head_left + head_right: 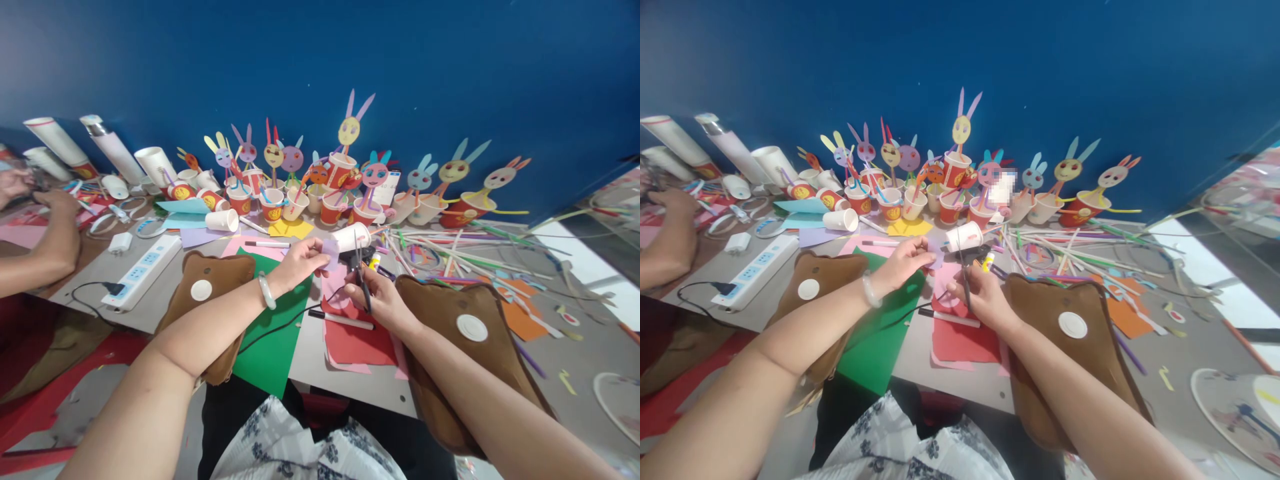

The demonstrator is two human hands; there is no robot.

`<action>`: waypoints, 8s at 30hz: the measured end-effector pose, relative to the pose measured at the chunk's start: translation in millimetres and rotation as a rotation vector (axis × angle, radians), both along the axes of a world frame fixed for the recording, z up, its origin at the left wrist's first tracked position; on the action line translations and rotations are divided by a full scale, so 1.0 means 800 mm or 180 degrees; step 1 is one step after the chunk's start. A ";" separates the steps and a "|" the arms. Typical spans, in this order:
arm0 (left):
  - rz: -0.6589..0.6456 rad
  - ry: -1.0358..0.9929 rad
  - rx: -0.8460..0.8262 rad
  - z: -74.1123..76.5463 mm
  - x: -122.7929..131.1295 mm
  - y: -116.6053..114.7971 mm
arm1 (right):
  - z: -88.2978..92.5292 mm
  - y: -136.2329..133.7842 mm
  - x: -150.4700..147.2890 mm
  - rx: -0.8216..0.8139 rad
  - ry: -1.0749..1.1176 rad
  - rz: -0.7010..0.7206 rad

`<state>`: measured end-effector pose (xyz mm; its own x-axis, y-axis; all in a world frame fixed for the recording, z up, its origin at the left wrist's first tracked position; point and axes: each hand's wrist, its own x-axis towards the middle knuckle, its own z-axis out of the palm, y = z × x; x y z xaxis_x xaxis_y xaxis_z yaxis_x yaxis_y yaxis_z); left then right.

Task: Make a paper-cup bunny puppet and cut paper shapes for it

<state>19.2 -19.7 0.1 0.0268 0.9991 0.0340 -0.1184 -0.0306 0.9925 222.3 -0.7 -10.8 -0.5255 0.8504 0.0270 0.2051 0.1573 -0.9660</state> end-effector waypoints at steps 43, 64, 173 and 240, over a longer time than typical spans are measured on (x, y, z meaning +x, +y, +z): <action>-0.0207 0.0405 0.0101 0.016 -0.005 -0.005 | -0.001 0.000 -0.003 -0.0347 -0.0493 0.0458; -0.0401 0.0315 -0.0059 0.012 -0.010 -0.002 | -0.007 0.004 0.000 -0.0167 -0.0585 0.0354; -0.1424 0.0915 0.0156 0.006 0.006 -0.021 | 0.000 -0.001 0.002 0.0211 0.0181 -0.0699; -0.1076 0.0055 -0.0062 0.002 0.015 -0.017 | -0.028 0.011 0.002 -0.1195 0.1229 0.0028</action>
<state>31.4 -33.0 1.7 0.3573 0.9339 0.0116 -0.1019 0.0266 0.9944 224.1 8.1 -33.0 -0.5446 0.8343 -0.0855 -0.1760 -0.2134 -0.9610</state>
